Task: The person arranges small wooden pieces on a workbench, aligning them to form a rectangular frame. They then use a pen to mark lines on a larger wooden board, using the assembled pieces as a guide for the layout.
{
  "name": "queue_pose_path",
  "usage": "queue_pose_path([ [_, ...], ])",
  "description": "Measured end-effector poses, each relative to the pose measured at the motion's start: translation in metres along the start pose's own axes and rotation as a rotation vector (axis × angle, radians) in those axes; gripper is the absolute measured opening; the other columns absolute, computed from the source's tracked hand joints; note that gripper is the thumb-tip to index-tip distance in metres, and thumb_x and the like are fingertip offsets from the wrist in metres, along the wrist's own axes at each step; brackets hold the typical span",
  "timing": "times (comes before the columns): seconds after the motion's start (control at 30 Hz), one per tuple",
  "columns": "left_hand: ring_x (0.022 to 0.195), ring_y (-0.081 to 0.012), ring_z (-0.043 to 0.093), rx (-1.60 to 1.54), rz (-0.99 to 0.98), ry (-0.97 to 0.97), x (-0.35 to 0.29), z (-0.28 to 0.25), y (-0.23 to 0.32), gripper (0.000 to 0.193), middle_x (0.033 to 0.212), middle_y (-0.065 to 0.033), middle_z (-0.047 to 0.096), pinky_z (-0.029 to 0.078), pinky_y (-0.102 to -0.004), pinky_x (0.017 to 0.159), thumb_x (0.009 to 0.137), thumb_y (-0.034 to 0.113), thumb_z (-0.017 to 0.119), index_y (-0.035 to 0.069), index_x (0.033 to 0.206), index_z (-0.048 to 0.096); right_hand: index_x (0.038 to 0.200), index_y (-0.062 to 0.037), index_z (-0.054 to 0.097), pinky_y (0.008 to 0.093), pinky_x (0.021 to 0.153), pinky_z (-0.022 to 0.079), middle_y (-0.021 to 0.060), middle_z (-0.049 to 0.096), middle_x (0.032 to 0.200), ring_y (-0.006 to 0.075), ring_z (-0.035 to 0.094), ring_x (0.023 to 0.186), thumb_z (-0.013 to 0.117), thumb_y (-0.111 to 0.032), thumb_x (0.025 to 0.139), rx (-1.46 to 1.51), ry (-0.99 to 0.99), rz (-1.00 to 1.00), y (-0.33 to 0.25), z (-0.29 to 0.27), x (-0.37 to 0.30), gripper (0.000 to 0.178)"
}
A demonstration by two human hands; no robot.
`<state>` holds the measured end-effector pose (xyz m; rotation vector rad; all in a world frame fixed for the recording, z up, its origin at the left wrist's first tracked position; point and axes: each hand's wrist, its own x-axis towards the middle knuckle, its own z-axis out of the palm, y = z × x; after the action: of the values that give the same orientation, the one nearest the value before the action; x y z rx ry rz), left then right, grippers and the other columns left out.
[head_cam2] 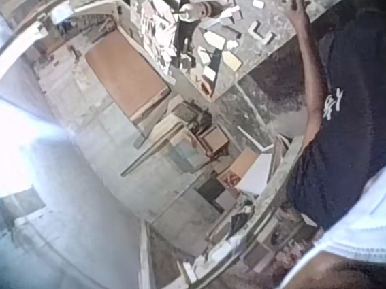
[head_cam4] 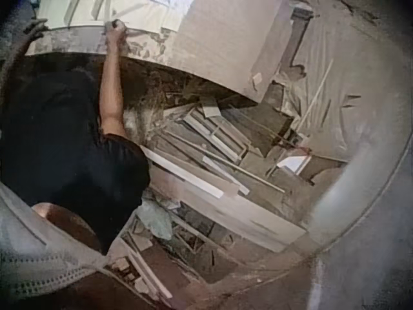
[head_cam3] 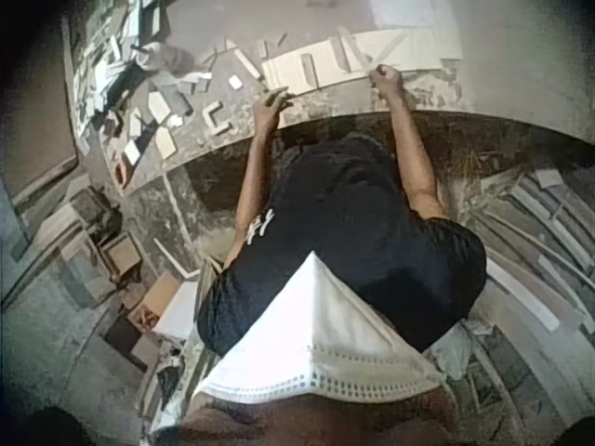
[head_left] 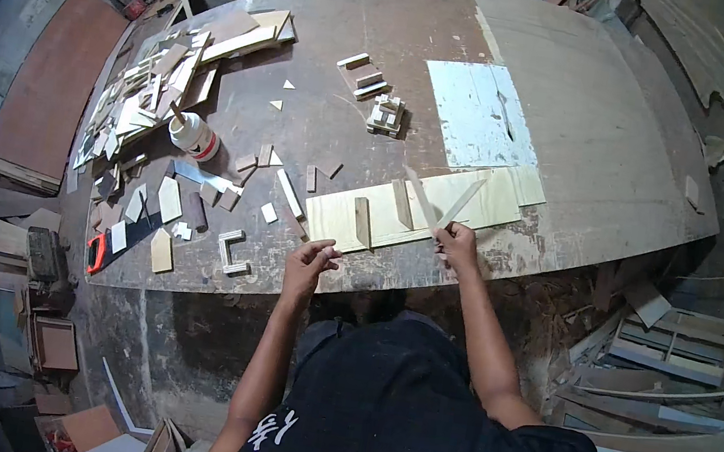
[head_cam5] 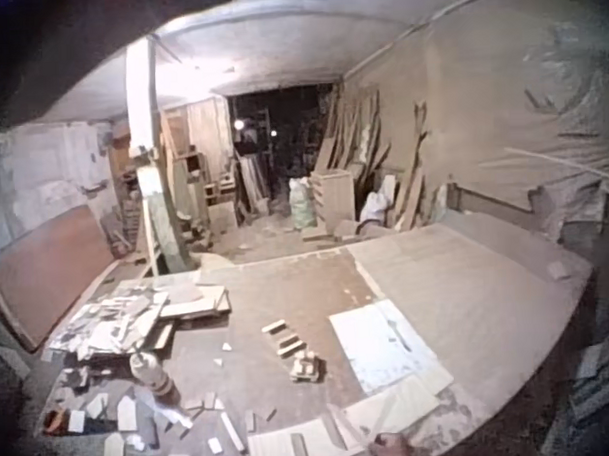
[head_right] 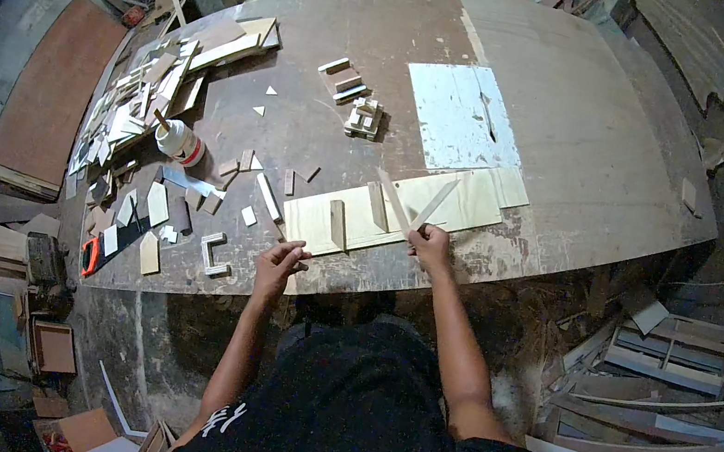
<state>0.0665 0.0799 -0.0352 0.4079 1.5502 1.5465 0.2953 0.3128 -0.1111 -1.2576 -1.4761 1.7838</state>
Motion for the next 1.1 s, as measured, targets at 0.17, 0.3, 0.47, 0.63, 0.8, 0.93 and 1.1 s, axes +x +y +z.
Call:
queue_pose_path([
  [0.17,0.097,-0.0197,0.068,-0.012,-0.006,-0.048,0.008,-0.003,-0.011,0.029,0.102,-0.013,0.07,0.056,-0.0326,0.082,0.094,0.017,0.066,0.0,0.118,0.064,0.077,-0.0002,0.063,0.0272,0.049,0.052,0.0038,0.061,0.066,0.0112,0.059,0.054,0.071,-0.017,0.085,0.074,-0.055,-0.015,0.015,-0.003,0.005,0.02],
  [0.3,0.086,-0.0163,0.067,0.031,0.052,-0.094,0.012,0.004,-0.008,0.029,0.093,-0.0123,0.07,0.055,-0.0296,0.077,0.092,0.009,0.065,-0.005,0.117,0.061,0.08,0.0006,0.064,0.0275,0.05,0.053,0.0042,0.062,0.068,0.0107,0.059,0.055,0.07,-0.019,0.086,0.102,-0.149,0.006,0.002,0.03,-0.01,0.021],
  [0.47,0.079,-0.0106,0.065,0.148,-0.044,-0.162,0.008,0.017,0.001,0.03,0.086,-0.0068,0.07,0.053,-0.0256,0.074,0.087,0.005,0.071,-0.003,0.115,0.062,0.085,0.0015,0.066,0.0275,0.051,0.054,0.0042,0.064,0.072,0.0116,0.061,0.059,0.072,-0.021,0.085,0.102,-0.302,0.039,-0.01,0.061,-0.022,0.023],
  [0.63,0.076,-0.0099,0.063,0.135,0.008,-0.157,0.013,0.009,-0.014,0.026,0.084,-0.0055,0.069,0.051,-0.0253,0.071,0.091,0.012,0.069,-0.002,0.113,0.063,0.084,0.0017,0.066,0.0285,0.052,0.053,0.0045,0.064,0.072,0.0121,0.06,0.059,0.072,-0.024,0.085,0.092,-0.386,0.098,-0.027,0.091,-0.027,0.026],
  [0.8,0.09,-0.0136,0.065,0.128,0.017,-0.093,0.014,-0.004,-0.011,0.031,0.099,-0.0069,0.069,0.052,-0.0295,0.076,0.093,0.02,0.068,0.0,0.116,0.062,0.083,0.0029,0.064,0.0281,0.05,0.054,0.005,0.064,0.07,0.011,0.06,0.057,0.07,-0.018,0.087,0.01,-0.441,0.07,-0.032,0.119,-0.024,0.022],
  [0.93,0.086,-0.0118,0.064,0.05,0.024,-0.036,0.011,-0.017,-0.013,0.034,0.098,-0.008,0.07,0.051,-0.0258,0.075,0.092,0.018,0.069,-0.001,0.118,0.061,0.083,0.0016,0.065,0.0274,0.052,0.052,0.005,0.063,0.071,0.012,0.06,0.059,0.069,-0.014,0.088,-0.022,-0.493,0.046,-0.027,0.137,-0.01,0.017],
  [1.1,0.086,-0.0124,0.068,-0.049,-0.021,-0.058,0.005,-0.044,0.007,0.036,0.096,-0.0117,0.072,0.051,-0.0238,0.076,0.09,0.015,0.07,-0.005,0.117,0.06,0.083,0.0023,0.065,0.028,0.053,0.054,0.006,0.065,0.071,0.0115,0.06,0.058,0.069,-0.018,0.088,-0.02,-0.479,0.046,-0.024,0.162,-0.002,0.021],
])
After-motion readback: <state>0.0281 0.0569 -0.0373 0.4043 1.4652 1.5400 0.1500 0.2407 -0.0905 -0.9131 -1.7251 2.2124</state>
